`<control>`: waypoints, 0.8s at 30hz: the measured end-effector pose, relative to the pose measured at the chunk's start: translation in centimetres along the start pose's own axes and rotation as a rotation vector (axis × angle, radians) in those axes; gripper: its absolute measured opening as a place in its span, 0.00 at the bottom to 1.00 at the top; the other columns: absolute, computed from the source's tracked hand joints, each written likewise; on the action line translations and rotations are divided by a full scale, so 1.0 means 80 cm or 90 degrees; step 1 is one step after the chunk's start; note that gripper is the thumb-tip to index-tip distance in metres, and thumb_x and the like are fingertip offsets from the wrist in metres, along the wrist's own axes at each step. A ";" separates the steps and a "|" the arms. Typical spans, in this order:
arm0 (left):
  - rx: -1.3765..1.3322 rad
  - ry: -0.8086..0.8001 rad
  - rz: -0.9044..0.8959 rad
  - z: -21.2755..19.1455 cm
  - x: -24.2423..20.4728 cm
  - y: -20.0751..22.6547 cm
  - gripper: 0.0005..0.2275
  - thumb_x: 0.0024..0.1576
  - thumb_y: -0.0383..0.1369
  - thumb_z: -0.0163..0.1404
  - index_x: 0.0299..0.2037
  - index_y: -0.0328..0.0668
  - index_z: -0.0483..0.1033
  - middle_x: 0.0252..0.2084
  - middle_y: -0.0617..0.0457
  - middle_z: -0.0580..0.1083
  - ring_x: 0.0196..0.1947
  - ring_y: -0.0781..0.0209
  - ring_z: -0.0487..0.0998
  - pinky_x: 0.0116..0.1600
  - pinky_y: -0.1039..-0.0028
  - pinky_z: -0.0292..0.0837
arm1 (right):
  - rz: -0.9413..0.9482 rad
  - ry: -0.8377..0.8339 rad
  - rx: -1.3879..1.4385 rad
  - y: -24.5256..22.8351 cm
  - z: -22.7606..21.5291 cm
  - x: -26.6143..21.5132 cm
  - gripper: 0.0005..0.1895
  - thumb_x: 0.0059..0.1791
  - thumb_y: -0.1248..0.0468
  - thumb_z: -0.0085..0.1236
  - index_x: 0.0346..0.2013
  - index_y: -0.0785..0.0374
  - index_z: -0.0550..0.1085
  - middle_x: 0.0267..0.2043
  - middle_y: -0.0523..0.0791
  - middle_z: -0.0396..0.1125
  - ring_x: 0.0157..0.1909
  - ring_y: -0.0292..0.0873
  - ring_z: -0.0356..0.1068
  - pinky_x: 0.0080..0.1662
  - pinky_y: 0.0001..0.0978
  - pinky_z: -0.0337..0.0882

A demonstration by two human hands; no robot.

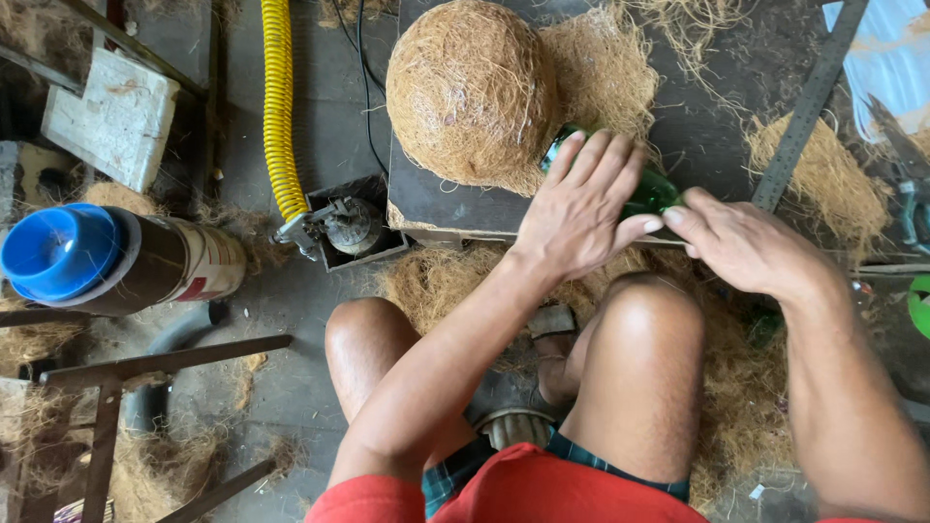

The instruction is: The person uses a hairdryer to heat a coconut husk hat form and then presses it with a green glass bottle to shape the brim. The person repeatedly rotates the form and applies pressure to smooth and flatten the edges.

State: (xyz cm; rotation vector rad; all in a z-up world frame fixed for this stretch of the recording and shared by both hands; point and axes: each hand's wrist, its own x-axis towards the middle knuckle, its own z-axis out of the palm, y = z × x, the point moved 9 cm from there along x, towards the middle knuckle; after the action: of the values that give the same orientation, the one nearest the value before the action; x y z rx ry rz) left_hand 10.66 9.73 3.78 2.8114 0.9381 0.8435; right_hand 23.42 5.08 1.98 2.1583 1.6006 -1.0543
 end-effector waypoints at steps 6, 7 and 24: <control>-0.033 0.101 -0.010 0.015 0.070 -0.015 0.27 0.60 0.55 0.26 0.34 0.41 0.72 0.34 0.47 0.70 0.34 0.48 0.68 0.48 0.60 0.61 | 0.118 0.062 0.070 -0.002 -0.037 0.014 0.34 0.59 0.44 0.17 0.49 0.64 0.70 0.43 0.61 0.74 0.46 0.60 0.74 0.42 0.52 0.65; -0.011 0.103 -0.037 0.027 0.082 -0.022 0.26 0.59 0.55 0.27 0.33 0.44 0.72 0.34 0.49 0.71 0.33 0.49 0.70 0.46 0.60 0.61 | 0.094 0.084 0.076 -0.004 -0.043 0.023 0.31 0.59 0.46 0.13 0.59 0.54 0.66 0.31 0.60 0.70 0.31 0.55 0.67 0.29 0.46 0.61; 0.073 -0.054 -0.047 0.018 0.037 -0.001 0.36 0.61 0.61 0.24 0.70 0.42 0.54 0.66 0.44 0.67 0.67 0.49 0.65 0.72 0.55 0.54 | -0.337 0.490 -0.175 0.043 -0.028 0.040 0.18 0.60 0.49 0.48 0.36 0.60 0.65 0.22 0.45 0.65 0.21 0.47 0.67 0.29 0.45 0.75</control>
State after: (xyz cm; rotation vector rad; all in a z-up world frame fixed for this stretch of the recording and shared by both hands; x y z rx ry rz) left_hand 13.35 11.67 3.94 2.8601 1.1039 0.6778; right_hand 27.83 7.45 0.64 2.1040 2.5586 -0.0184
